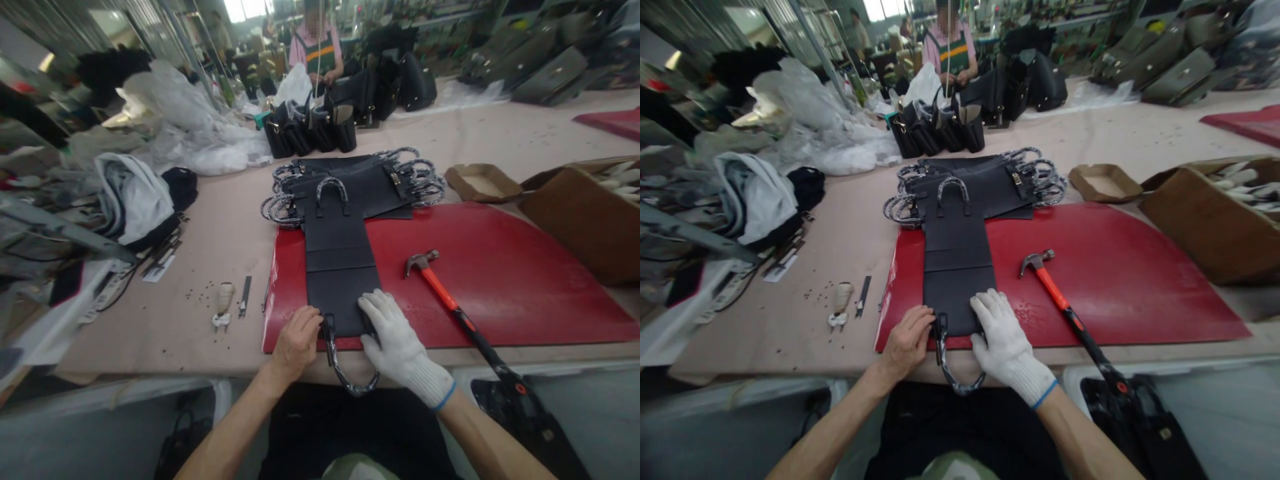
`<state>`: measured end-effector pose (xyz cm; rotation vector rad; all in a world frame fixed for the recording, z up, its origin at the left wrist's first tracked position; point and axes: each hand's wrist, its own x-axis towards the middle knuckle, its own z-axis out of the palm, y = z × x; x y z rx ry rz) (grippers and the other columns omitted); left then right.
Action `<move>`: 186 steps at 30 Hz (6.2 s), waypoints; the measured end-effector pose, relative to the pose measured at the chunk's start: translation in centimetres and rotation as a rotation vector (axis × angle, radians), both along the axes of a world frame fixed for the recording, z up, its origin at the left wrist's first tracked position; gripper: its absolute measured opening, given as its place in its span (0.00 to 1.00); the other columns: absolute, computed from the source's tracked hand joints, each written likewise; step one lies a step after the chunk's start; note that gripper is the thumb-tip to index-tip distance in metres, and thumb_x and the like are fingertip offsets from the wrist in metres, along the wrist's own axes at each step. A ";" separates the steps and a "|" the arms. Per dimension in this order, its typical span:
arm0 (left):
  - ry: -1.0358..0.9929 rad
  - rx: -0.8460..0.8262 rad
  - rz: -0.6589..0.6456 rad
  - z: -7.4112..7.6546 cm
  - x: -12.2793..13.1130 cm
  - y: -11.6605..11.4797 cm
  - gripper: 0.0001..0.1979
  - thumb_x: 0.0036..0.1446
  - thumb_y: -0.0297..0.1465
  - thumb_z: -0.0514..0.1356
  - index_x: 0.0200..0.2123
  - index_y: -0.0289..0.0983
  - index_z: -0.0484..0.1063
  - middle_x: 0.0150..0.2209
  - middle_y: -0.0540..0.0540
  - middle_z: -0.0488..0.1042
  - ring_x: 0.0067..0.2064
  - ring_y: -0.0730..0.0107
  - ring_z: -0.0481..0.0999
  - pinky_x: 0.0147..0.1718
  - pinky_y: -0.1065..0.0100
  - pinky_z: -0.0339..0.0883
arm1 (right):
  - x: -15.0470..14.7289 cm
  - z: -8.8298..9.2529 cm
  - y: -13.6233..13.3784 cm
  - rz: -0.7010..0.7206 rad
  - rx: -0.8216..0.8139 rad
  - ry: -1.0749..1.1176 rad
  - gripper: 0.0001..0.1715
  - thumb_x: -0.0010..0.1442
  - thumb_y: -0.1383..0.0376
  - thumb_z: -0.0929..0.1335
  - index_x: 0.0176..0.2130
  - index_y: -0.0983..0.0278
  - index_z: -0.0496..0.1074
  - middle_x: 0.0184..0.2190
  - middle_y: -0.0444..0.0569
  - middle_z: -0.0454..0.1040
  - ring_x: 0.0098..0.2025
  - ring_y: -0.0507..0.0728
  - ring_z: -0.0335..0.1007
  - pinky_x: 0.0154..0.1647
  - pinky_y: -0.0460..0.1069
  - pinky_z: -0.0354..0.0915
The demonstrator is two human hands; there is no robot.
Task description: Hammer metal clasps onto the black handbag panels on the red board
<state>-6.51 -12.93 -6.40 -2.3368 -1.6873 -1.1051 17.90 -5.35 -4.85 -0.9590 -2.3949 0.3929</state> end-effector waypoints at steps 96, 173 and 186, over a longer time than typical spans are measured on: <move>-0.504 -0.168 -0.015 2.3 2.3 1.4 0.08 0.67 0.27 0.62 0.48 0.38 0.69 0.45 0.43 0.83 0.48 0.64 0.84 0.51 0.62 0.81 | -0.8 1.3 0.0 -0.012 -0.110 -0.022 0.30 0.60 0.68 0.65 0.60 0.72 0.71 0.64 0.63 0.66 0.71 0.72 0.51 0.73 0.71 0.48; -0.423 -0.174 -0.119 0.6 3.9 3.7 0.08 0.65 0.24 0.54 0.45 0.39 0.68 0.37 0.45 0.77 0.38 0.63 0.81 0.38 0.66 0.75 | 11.3 3.1 3.7 -0.658 -0.139 -0.752 0.25 0.69 0.70 0.59 0.61 0.77 0.66 0.40 0.64 0.73 0.37 0.70 0.75 0.29 0.57 0.67; -0.402 -0.126 -0.090 0.4 4.3 4.0 0.09 0.62 0.22 0.54 0.44 0.39 0.68 0.35 0.46 0.77 0.36 0.62 0.82 0.35 0.66 0.76 | 5.6 15.6 -0.2 -0.239 -0.606 0.413 0.21 0.72 0.47 0.63 0.43 0.61 0.70 0.24 0.42 0.68 0.21 0.56 0.67 0.20 0.49 0.64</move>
